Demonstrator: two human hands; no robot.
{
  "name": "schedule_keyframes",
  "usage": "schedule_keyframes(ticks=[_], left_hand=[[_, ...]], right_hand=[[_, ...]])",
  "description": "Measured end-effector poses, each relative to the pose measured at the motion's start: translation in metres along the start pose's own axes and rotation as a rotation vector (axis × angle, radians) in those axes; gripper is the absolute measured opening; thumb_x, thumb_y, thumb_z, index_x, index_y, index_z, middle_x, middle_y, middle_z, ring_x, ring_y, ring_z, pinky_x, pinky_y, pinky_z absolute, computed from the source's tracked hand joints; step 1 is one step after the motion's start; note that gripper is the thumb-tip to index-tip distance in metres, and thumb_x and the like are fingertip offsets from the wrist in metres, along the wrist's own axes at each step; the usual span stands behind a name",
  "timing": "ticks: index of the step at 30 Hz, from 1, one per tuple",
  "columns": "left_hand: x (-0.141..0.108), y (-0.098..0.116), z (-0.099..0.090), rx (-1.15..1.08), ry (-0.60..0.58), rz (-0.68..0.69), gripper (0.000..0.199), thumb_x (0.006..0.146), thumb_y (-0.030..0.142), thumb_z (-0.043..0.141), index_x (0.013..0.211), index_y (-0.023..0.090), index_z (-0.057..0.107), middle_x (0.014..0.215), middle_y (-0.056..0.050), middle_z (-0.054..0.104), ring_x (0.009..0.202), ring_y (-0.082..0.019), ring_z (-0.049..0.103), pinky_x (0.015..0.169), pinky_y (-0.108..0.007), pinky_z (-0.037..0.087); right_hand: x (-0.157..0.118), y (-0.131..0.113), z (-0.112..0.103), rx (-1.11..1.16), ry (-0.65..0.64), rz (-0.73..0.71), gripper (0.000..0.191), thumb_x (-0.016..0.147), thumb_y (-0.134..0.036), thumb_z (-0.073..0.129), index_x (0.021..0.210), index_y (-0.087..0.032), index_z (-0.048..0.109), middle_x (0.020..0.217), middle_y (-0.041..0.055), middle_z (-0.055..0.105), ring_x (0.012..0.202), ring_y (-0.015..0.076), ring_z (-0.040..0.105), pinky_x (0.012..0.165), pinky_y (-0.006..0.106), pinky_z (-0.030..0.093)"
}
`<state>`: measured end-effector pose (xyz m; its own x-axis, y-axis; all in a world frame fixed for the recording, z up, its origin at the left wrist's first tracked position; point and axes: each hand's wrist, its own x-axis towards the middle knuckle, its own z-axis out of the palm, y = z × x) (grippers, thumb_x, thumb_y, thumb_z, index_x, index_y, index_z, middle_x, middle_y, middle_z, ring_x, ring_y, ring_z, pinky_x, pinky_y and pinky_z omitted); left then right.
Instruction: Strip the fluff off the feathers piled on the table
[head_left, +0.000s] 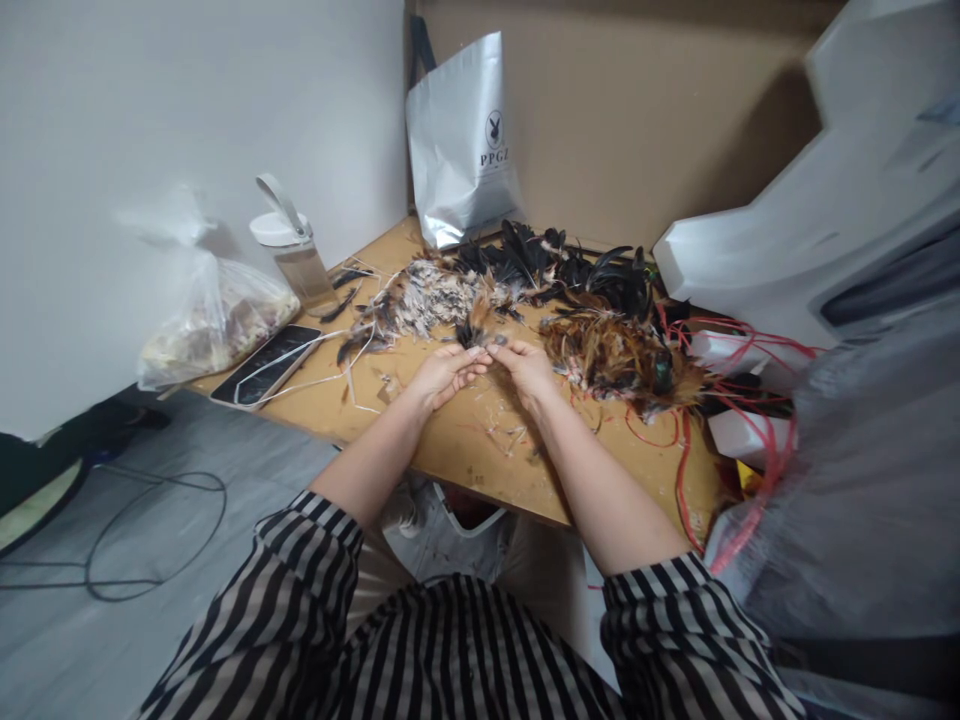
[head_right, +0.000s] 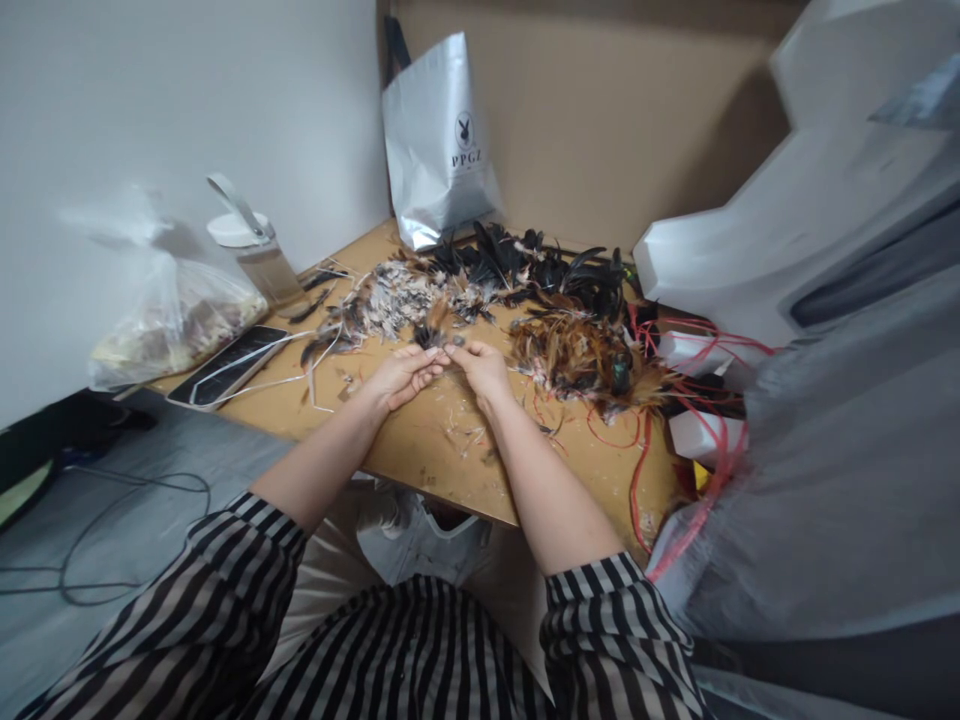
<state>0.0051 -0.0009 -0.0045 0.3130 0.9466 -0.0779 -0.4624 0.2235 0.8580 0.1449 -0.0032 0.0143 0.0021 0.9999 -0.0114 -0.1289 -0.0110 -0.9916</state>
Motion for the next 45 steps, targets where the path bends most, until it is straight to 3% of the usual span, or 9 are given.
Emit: schedule_keyframes(ticks=[5, 11, 18, 22, 24, 28, 33, 38, 45], left_hand=[[0.0, -0.001, 0.003, 0.074, 0.075, 0.035, 0.015, 0.067, 0.021, 0.066, 0.074, 0.008, 0.061, 0.068, -0.005, 0.065, 0.053, -0.005, 0.057, 0.046, -0.013, 0.041], [-0.004, 0.001, 0.009, 0.14, 0.07, 0.049, 0.02, 0.064, 0.026, 0.069, 0.067, 0.008, 0.06, 0.06, -0.003, 0.062, 0.048, -0.005, 0.054, 0.046, -0.015, 0.039], [-0.004, 0.001, 0.008, 0.203, 0.09, 0.051, 0.022, 0.063, 0.027, 0.069, 0.063, 0.008, 0.058, 0.053, -0.002, 0.058, 0.043, -0.004, 0.051, 0.042, -0.015, 0.036], [-0.002, 0.001, 0.006, 0.141, 0.156, 0.068, 0.019, 0.064, 0.025, 0.069, 0.071, 0.009, 0.06, 0.06, -0.002, 0.061, 0.047, -0.004, 0.053, 0.043, -0.014, 0.037], [-0.001, 0.001, 0.004, 0.112, 0.172, 0.075, 0.019, 0.065, 0.024, 0.068, 0.072, 0.009, 0.06, 0.062, -0.003, 0.062, 0.048, -0.004, 0.053, 0.043, -0.013, 0.037], [0.0, 0.001, 0.004, 0.101, 0.159, 0.072, 0.019, 0.065, 0.024, 0.068, 0.072, 0.008, 0.06, 0.065, -0.004, 0.063, 0.05, -0.005, 0.055, 0.044, -0.013, 0.038], [-0.001, 0.0, 0.005, 0.14, 0.117, 0.068, 0.02, 0.066, 0.025, 0.067, 0.076, 0.009, 0.061, 0.072, -0.007, 0.066, 0.053, -0.007, 0.058, 0.045, -0.015, 0.04], [-0.005, 0.0, 0.009, 0.234, 0.064, 0.062, 0.024, 0.066, 0.029, 0.067, 0.075, 0.008, 0.062, 0.075, -0.01, 0.067, 0.052, -0.008, 0.058, 0.046, -0.017, 0.04], [-0.006, -0.003, 0.01, 0.272, 0.02, 0.061, 0.025, 0.066, 0.032, 0.067, 0.074, 0.009, 0.063, 0.072, -0.009, 0.067, 0.051, -0.008, 0.057, 0.049, -0.019, 0.042]], right_hand=[[0.0, 0.001, 0.002, -0.147, 0.066, -0.167, 0.021, 0.058, -0.035, 0.067, 0.056, -0.015, 0.06, 0.05, -0.0054, 0.051, 0.05, 0.0065, 0.041, 0.052, 0.021, 0.03], [-0.004, -0.002, 0.003, -0.16, 0.081, -0.192, 0.02, 0.059, -0.033, 0.066, 0.053, -0.015, 0.058, 0.049, -0.0056, 0.048, 0.05, 0.0068, 0.04, 0.051, 0.021, 0.03], [0.002, -0.009, 0.002, 0.156, 0.124, -0.043, 0.022, 0.053, -0.032, 0.068, 0.062, -0.017, 0.056, 0.054, -0.0045, 0.053, 0.048, 0.0073, 0.046, 0.046, 0.019, 0.032], [0.007, -0.027, -0.021, 0.224, 0.207, -0.112, 0.024, 0.055, -0.035, 0.068, 0.069, -0.018, 0.058, 0.061, -0.0032, 0.058, 0.048, 0.0065, 0.047, 0.045, 0.019, 0.033], [0.007, -0.035, -0.038, 0.049, 0.12, -0.136, 0.024, 0.057, -0.038, 0.067, 0.067, -0.017, 0.06, 0.056, -0.003, 0.057, 0.047, 0.0064, 0.045, 0.045, 0.019, 0.033], [0.002, -0.042, -0.057, -0.542, -0.227, 0.007, 0.029, 0.055, -0.041, 0.068, 0.055, -0.012, 0.063, 0.045, -0.0008, 0.054, 0.042, 0.0069, 0.04, 0.045, 0.022, 0.031], [-0.005, -0.034, -0.033, -0.467, -0.187, -0.091, 0.029, 0.054, -0.034, 0.069, 0.076, -0.014, 0.068, 0.064, 0.0001, 0.063, 0.053, 0.0081, 0.047, 0.055, 0.022, 0.035], [-0.006, -0.019, -0.006, -0.289, -0.046, -0.129, 0.03, 0.058, -0.043, 0.065, 0.061, -0.013, 0.062, 0.051, -0.0036, 0.053, 0.048, 0.0067, 0.038, 0.049, 0.022, 0.028], [-0.006, -0.009, -0.001, -0.201, 0.017, -0.154, 0.029, 0.058, -0.04, 0.066, 0.052, -0.014, 0.054, 0.046, -0.0063, 0.043, 0.047, 0.0059, 0.034, 0.047, 0.021, 0.025]])
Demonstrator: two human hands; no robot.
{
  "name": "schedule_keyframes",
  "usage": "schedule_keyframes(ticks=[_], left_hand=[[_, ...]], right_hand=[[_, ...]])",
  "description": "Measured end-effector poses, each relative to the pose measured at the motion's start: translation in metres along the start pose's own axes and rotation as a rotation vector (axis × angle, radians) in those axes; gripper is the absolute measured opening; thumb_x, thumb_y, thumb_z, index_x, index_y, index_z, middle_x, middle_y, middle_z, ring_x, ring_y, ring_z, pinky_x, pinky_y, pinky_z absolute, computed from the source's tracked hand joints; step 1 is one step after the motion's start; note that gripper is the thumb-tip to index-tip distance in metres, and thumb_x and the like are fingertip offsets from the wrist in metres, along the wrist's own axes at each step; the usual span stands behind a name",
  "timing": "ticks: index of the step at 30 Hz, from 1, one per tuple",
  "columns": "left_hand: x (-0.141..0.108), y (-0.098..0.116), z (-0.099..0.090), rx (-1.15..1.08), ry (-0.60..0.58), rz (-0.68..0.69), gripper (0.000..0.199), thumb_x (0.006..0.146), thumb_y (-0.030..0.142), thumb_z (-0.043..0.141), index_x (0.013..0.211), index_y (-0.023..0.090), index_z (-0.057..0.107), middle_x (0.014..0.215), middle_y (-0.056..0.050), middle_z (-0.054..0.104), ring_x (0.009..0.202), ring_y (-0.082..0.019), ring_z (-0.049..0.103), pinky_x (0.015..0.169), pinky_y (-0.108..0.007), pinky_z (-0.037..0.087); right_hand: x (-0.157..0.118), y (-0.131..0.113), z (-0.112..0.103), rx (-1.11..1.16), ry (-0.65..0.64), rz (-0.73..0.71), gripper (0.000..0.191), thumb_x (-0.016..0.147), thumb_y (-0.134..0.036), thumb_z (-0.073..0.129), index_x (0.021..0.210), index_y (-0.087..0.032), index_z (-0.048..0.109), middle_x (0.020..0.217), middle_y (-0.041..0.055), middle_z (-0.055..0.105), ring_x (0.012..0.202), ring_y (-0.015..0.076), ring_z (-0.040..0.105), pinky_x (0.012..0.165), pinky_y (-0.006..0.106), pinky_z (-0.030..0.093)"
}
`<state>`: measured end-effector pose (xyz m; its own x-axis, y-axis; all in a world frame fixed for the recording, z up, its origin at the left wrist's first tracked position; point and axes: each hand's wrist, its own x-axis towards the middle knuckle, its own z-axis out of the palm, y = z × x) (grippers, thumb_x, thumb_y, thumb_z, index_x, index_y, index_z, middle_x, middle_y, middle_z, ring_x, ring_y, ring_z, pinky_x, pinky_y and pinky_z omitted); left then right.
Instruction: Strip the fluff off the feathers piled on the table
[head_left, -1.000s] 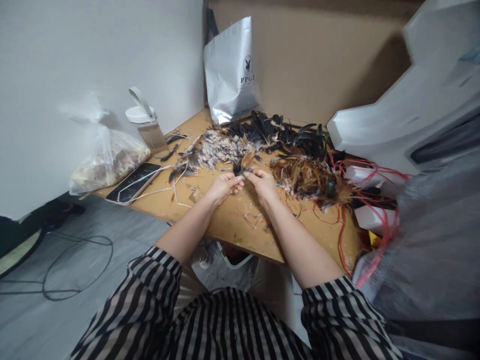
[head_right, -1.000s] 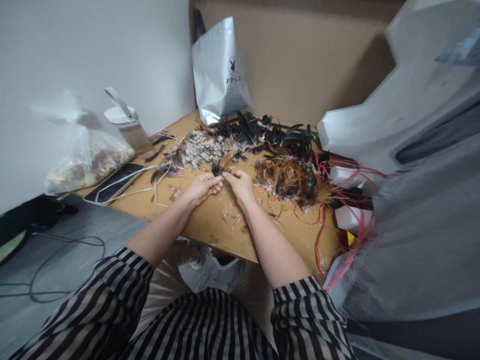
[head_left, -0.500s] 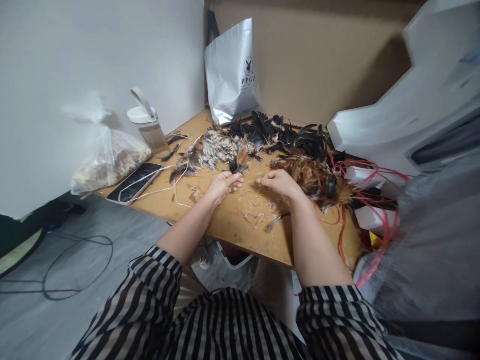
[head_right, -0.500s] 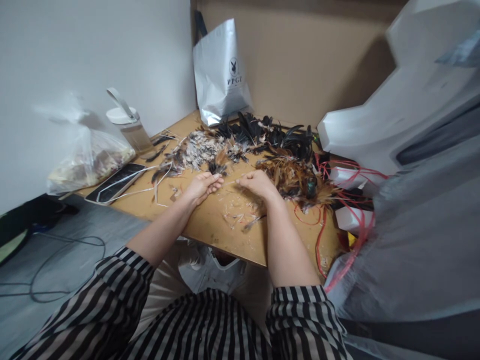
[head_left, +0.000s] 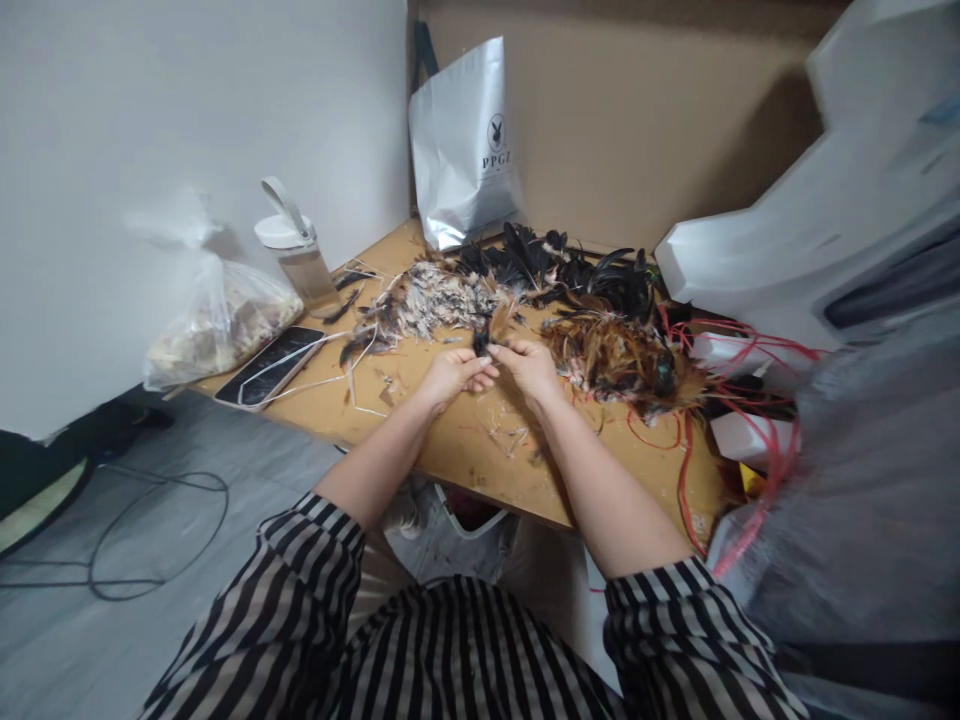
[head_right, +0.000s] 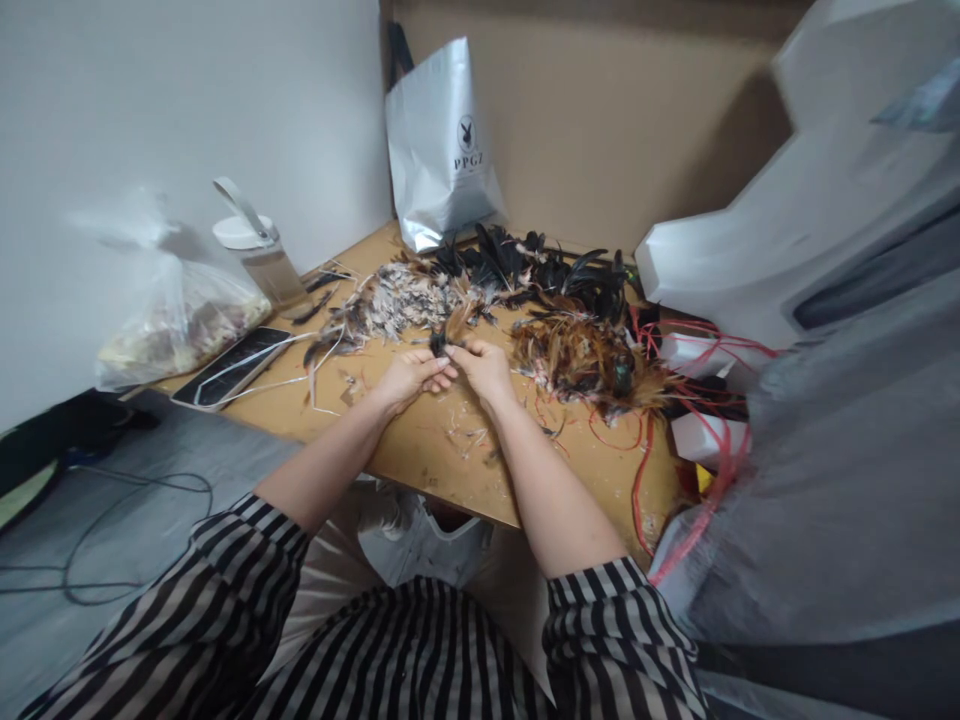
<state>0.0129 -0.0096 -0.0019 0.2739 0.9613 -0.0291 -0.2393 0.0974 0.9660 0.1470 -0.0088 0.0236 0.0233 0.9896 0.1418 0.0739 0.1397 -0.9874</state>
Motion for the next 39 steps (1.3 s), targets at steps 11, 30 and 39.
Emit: schedule_keyframes(ticks=[11, 30, 39], left_hand=[[0.001, 0.003, -0.005, -0.106, -0.011, -0.026, 0.024, 0.068, 0.03, 0.066, 0.077, 0.009, 0.062, 0.074, -0.009, 0.067, 0.056, -0.01, 0.061, 0.047, -0.016, 0.041], [0.004, 0.0, -0.01, -0.367, -0.033, -0.046, 0.015, 0.068, 0.022, 0.066, 0.076, 0.01, 0.062, 0.085, -0.01, 0.067, 0.079, -0.014, 0.063, 0.077, -0.029, 0.047], [0.005, -0.001, -0.004, -0.091, 0.098, 0.062, 0.026, 0.061, 0.033, 0.07, 0.067, 0.009, 0.061, 0.079, -0.01, 0.068, 0.071, -0.014, 0.062, 0.07, -0.025, 0.047]], right_hand=[[0.003, 0.002, -0.003, 0.028, -0.096, -0.044, 0.029, 0.059, -0.039, 0.066, 0.073, -0.015, 0.061, 0.063, -0.0019, 0.057, 0.057, 0.0094, 0.048, 0.058, 0.023, 0.038], [-0.01, -0.003, 0.004, -1.004, -0.001, -0.575, 0.02, 0.08, -0.036, 0.049, 0.087, -0.019, 0.055, 0.081, 0.0068, 0.06, 0.079, 0.0205, 0.052, 0.07, 0.03, 0.031], [-0.008, 0.004, 0.001, -0.949, 0.004, -0.509, 0.026, 0.076, -0.04, 0.051, 0.088, -0.017, 0.058, 0.08, 0.0083, 0.06, 0.073, 0.0205, 0.053, 0.066, 0.03, 0.034]])
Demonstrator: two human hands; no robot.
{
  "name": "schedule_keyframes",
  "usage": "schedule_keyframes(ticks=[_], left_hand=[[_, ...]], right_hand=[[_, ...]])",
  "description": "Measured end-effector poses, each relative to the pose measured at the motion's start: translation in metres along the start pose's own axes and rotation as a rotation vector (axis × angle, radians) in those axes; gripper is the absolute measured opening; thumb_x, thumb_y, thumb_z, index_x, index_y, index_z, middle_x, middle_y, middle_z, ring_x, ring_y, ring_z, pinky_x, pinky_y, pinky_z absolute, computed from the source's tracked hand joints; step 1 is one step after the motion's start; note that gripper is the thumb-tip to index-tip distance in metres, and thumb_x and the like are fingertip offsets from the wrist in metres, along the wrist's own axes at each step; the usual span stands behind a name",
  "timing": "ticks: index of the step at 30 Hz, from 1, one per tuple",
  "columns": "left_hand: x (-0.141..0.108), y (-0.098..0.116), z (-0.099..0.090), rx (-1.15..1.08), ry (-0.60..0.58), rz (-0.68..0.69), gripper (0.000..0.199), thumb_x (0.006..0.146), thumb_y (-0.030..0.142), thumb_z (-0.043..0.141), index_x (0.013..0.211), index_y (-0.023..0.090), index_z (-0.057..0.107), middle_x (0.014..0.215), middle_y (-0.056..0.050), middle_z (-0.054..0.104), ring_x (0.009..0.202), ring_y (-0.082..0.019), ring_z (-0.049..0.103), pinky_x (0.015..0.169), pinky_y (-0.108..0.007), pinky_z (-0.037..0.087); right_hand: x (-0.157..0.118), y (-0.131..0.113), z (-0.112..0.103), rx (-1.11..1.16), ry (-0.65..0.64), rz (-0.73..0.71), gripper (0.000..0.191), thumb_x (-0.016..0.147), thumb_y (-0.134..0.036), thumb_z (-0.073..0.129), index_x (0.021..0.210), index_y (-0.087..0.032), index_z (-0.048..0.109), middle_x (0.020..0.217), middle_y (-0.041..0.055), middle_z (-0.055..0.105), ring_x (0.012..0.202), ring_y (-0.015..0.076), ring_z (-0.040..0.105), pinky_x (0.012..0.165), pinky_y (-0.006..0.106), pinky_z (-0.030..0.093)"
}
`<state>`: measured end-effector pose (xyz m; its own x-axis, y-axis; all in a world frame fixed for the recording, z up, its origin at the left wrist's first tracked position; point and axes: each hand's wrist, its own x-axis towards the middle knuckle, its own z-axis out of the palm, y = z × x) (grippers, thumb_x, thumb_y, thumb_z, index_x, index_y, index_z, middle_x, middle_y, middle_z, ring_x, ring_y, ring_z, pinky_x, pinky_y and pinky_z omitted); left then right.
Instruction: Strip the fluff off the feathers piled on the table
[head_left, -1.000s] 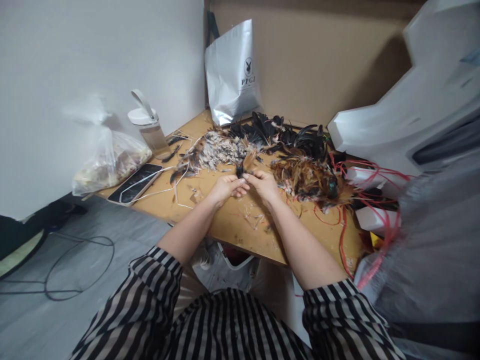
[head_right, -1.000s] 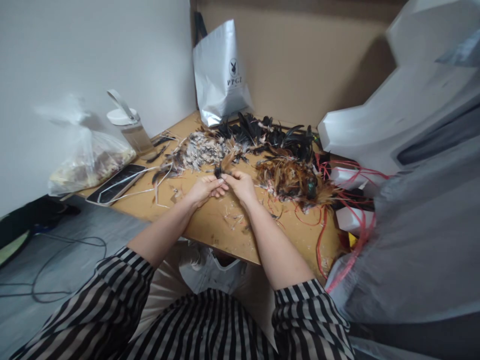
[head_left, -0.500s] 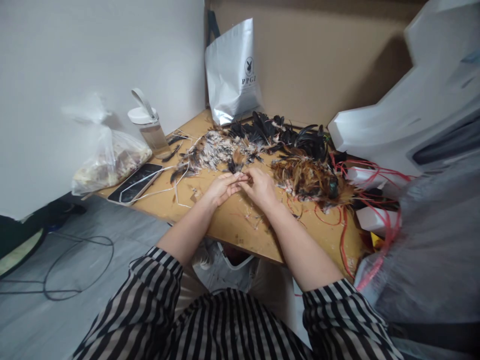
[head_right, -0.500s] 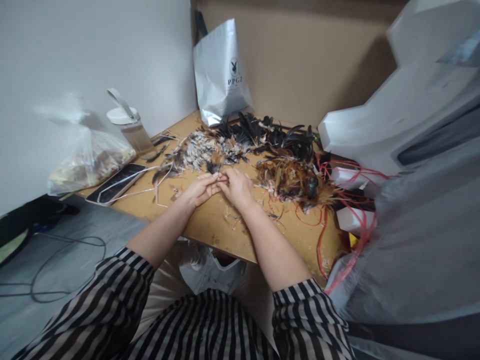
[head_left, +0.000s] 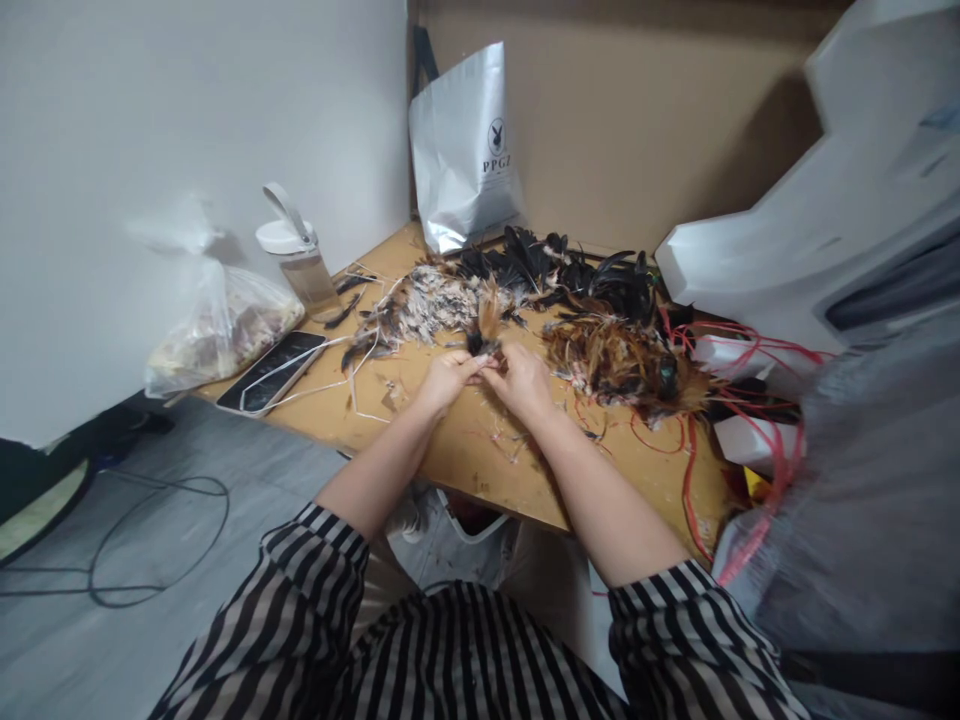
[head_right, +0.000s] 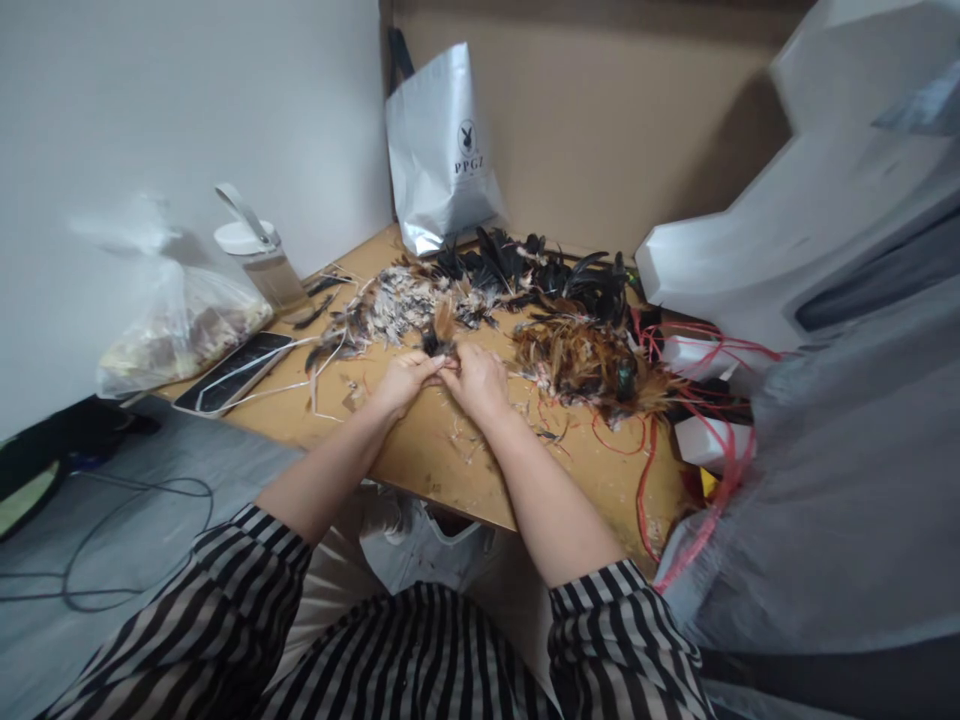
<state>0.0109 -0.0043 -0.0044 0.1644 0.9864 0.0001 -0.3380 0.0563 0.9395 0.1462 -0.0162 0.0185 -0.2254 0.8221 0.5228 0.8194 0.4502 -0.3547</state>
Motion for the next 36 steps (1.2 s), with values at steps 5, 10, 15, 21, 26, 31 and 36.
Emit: schedule_keyframes(ticks=[5, 10, 15, 21, 26, 31, 36], left_hand=[[0.001, 0.004, -0.002, -0.047, 0.147, 0.019, 0.025, 0.067, 0.034, 0.066, 0.073, 0.011, 0.06, 0.083, -0.01, 0.068, 0.068, -0.011, 0.062, 0.064, -0.021, 0.046], [0.003, 0.005, -0.006, -0.099, 0.205, -0.009, 0.023, 0.068, 0.033, 0.064, 0.077, 0.012, 0.059, 0.084, -0.009, 0.067, 0.066, -0.009, 0.061, 0.061, -0.019, 0.045], [0.005, 0.001, -0.004, -0.018, 0.208, -0.012, 0.023, 0.067, 0.034, 0.064, 0.071, 0.011, 0.06, 0.081, -0.009, 0.068, 0.061, -0.008, 0.06, 0.059, -0.02, 0.044], [0.004, -0.004, -0.002, 0.073, 0.221, 0.03, 0.025, 0.068, 0.036, 0.062, 0.07, 0.011, 0.063, 0.075, -0.008, 0.067, 0.058, -0.01, 0.059, 0.055, -0.021, 0.043], [-0.003, -0.009, 0.003, 0.217, 0.137, 0.113, 0.024, 0.072, 0.036, 0.058, 0.074, 0.013, 0.065, 0.073, -0.006, 0.067, 0.058, -0.011, 0.059, 0.056, -0.022, 0.044], [-0.013, -0.01, 0.008, 0.346, 0.037, 0.174, 0.024, 0.077, 0.034, 0.053, 0.074, 0.014, 0.066, 0.073, -0.004, 0.067, 0.064, -0.013, 0.059, 0.062, -0.025, 0.045], [-0.02, -0.004, 0.011, 0.506, -0.03, 0.288, 0.025, 0.079, 0.029, 0.05, 0.065, 0.015, 0.065, 0.072, -0.004, 0.065, 0.07, -0.014, 0.058, 0.065, -0.025, 0.043]], right_hand=[[0.005, 0.02, -0.008, 0.27, 0.156, 0.072, 0.028, 0.075, -0.037, 0.054, 0.095, -0.017, 0.057, 0.088, 0.0066, 0.06, 0.071, 0.016, 0.053, 0.069, 0.028, 0.039], [0.015, 0.058, -0.016, 0.499, 0.487, 0.334, 0.027, 0.078, -0.039, 0.048, 0.087, -0.015, 0.057, 0.074, 0.0038, 0.058, 0.063, 0.0133, 0.05, 0.063, 0.026, 0.041], [0.018, 0.081, -0.023, 0.545, 0.653, 0.449, 0.027, 0.077, -0.039, 0.048, 0.082, -0.014, 0.057, 0.067, 0.0014, 0.053, 0.055, 0.0108, 0.046, 0.056, 0.025, 0.039], [0.016, 0.077, -0.021, 0.552, 0.647, 0.443, 0.025, 0.078, -0.038, 0.049, 0.082, -0.015, 0.056, 0.066, -0.0004, 0.052, 0.054, 0.0094, 0.045, 0.055, 0.023, 0.039], [0.013, 0.073, -0.014, 0.483, 0.577, 0.385, 0.022, 0.079, -0.035, 0.048, 0.083, -0.016, 0.057, 0.071, 0.0009, 0.056, 0.063, 0.0113, 0.051, 0.062, 0.025, 0.042], [0.01, 0.067, -0.012, 0.331, 0.467, 0.292, 0.018, 0.079, -0.031, 0.049, 0.083, -0.017, 0.059, 0.077, 0.003, 0.059, 0.072, 0.014, 0.054, 0.069, 0.027, 0.043], [0.01, 0.055, -0.015, 0.247, 0.354, 0.172, 0.013, 0.079, -0.025, 0.048, 0.08, -0.018, 0.058, 0.075, 0.0028, 0.057, 0.07, 0.0135, 0.053, 0.067, 0.026, 0.042]])
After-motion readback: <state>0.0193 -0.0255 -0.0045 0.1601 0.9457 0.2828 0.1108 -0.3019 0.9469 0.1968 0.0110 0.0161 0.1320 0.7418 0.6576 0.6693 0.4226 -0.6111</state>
